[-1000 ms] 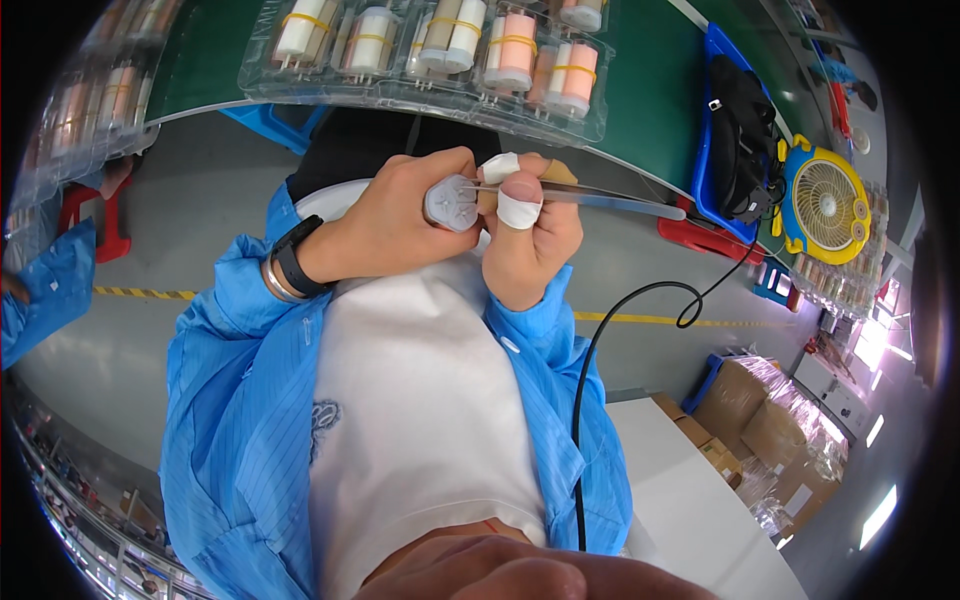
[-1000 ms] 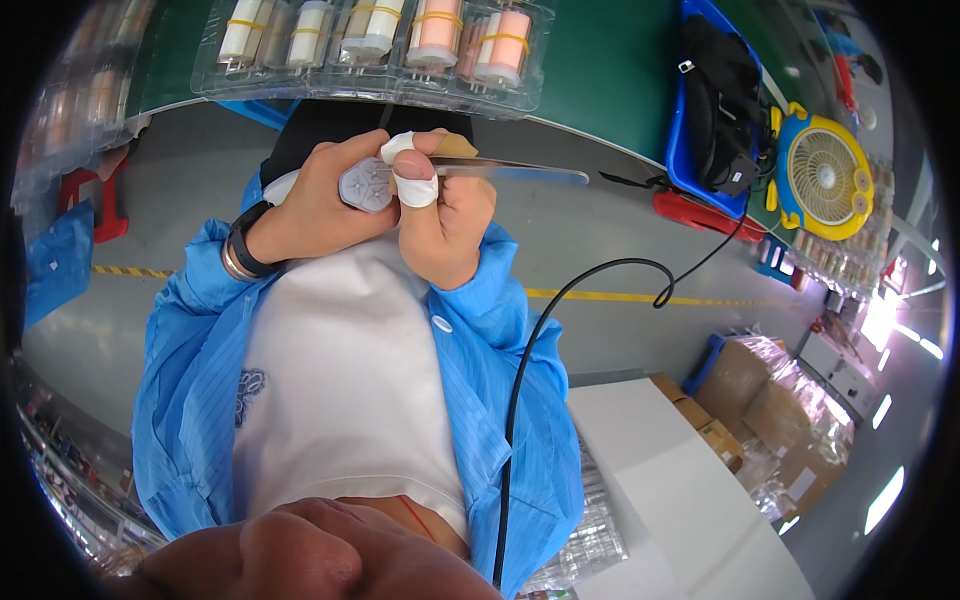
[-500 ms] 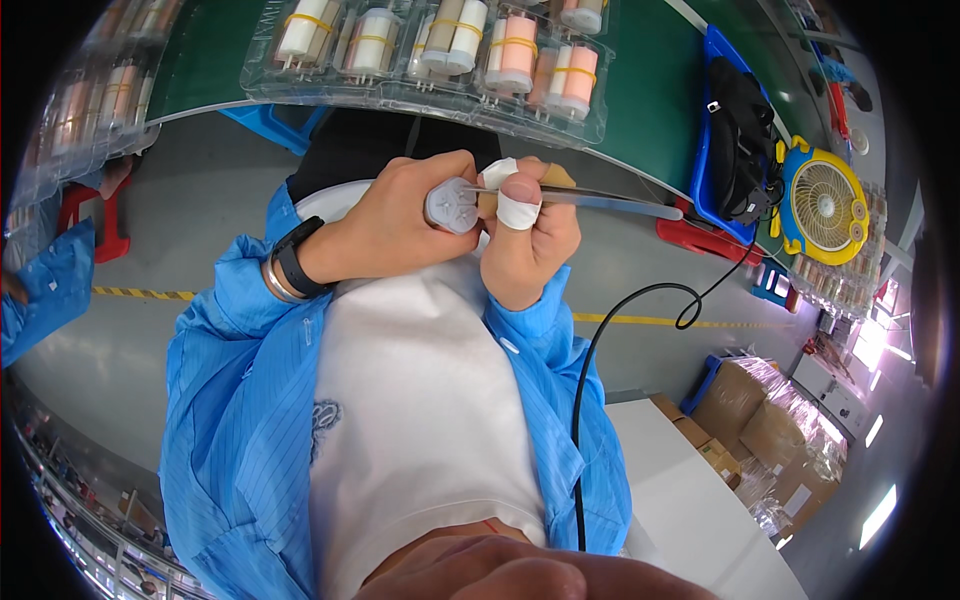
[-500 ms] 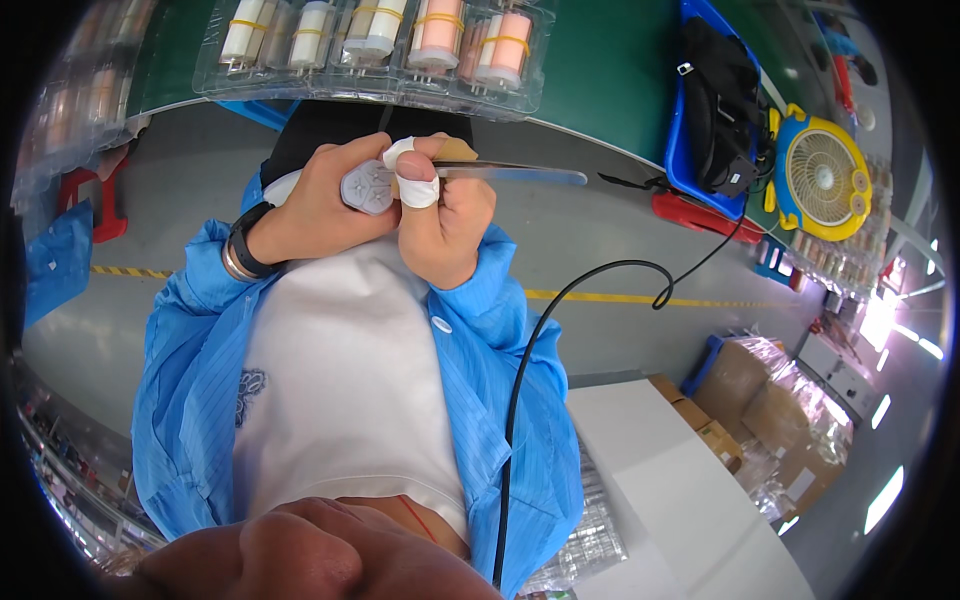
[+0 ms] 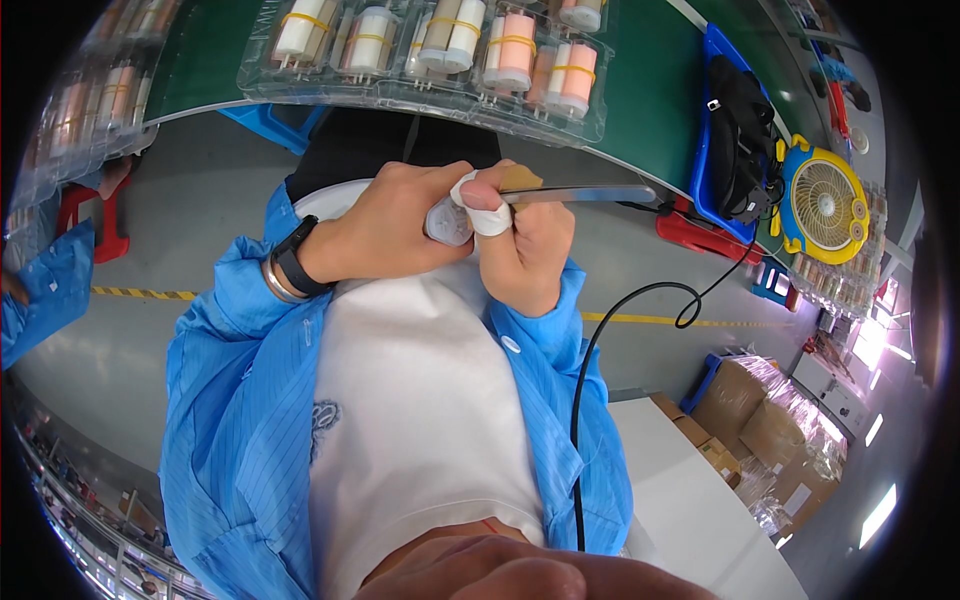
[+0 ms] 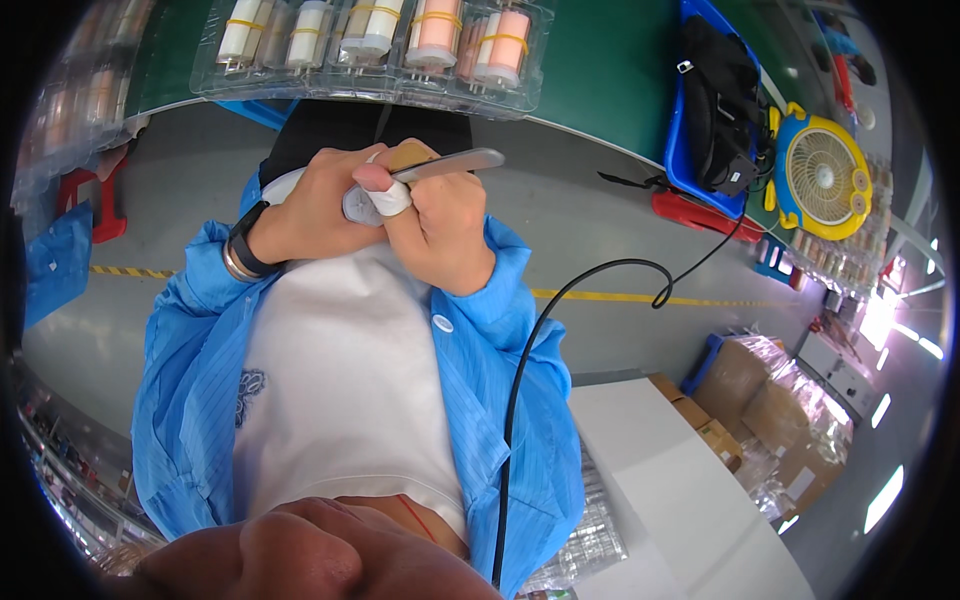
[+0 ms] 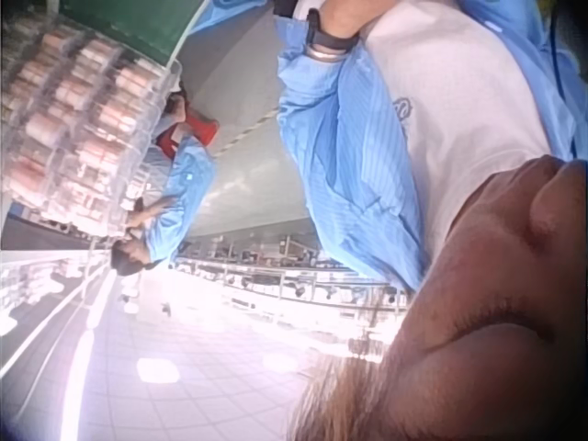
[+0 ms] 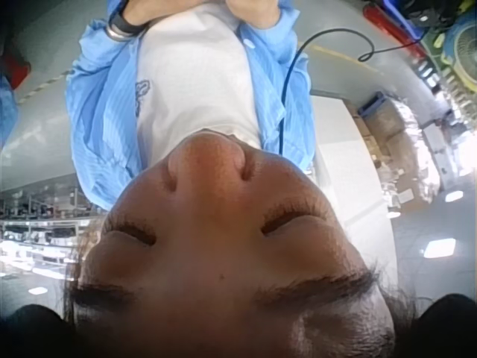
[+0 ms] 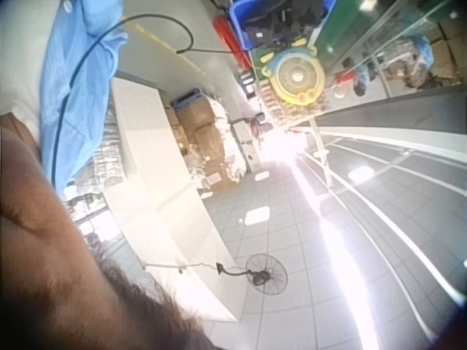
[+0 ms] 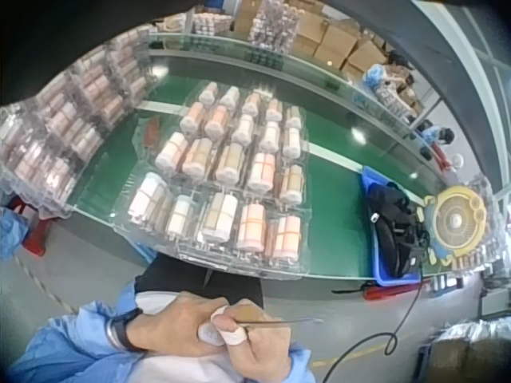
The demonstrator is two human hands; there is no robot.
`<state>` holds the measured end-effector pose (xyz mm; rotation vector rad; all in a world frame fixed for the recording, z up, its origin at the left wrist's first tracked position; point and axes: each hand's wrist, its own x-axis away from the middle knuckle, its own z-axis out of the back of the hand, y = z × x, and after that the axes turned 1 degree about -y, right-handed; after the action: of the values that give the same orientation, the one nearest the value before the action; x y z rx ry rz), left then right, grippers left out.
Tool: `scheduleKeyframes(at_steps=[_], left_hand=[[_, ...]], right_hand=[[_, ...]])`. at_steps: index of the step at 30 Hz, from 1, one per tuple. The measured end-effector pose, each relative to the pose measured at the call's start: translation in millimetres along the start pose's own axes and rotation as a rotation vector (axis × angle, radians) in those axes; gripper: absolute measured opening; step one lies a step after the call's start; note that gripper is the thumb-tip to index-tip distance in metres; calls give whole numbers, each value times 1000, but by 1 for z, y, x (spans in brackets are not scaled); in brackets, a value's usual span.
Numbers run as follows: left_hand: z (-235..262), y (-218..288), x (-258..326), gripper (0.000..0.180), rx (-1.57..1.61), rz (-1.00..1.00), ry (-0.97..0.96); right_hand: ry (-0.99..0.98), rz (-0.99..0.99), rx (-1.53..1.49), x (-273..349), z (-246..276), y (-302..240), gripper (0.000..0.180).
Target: Assembling, inspecting, and packaging small cylindrical parts at a factory workstation.
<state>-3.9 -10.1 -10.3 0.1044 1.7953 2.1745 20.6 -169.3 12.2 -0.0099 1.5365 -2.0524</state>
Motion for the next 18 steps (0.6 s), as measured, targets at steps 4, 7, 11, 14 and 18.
scheduleKeyframes(at_steps=[4, 7, 11, 14, 18], left_hand=[[-1, -4, -1, 42, -110, -52, -19], [-4, 2, -6, 36, -8, -28, 40], [-4, 3, -6, 27, 36, 35, 36], [-4, 6, -5, 26, 62, 53, 64], [-4, 4, -5, 26, 62, 64, 59]], right_hand=[[-98, -7, 92, -6, 5, -3, 11], [117, -59, -125, -1, -6, 6, 19], [196, -116, -202, 3, -11, 6, 21], [213, -81, -227, 3, -16, 9, 21], [218, -89, -201, 3, -16, 8, 21]])
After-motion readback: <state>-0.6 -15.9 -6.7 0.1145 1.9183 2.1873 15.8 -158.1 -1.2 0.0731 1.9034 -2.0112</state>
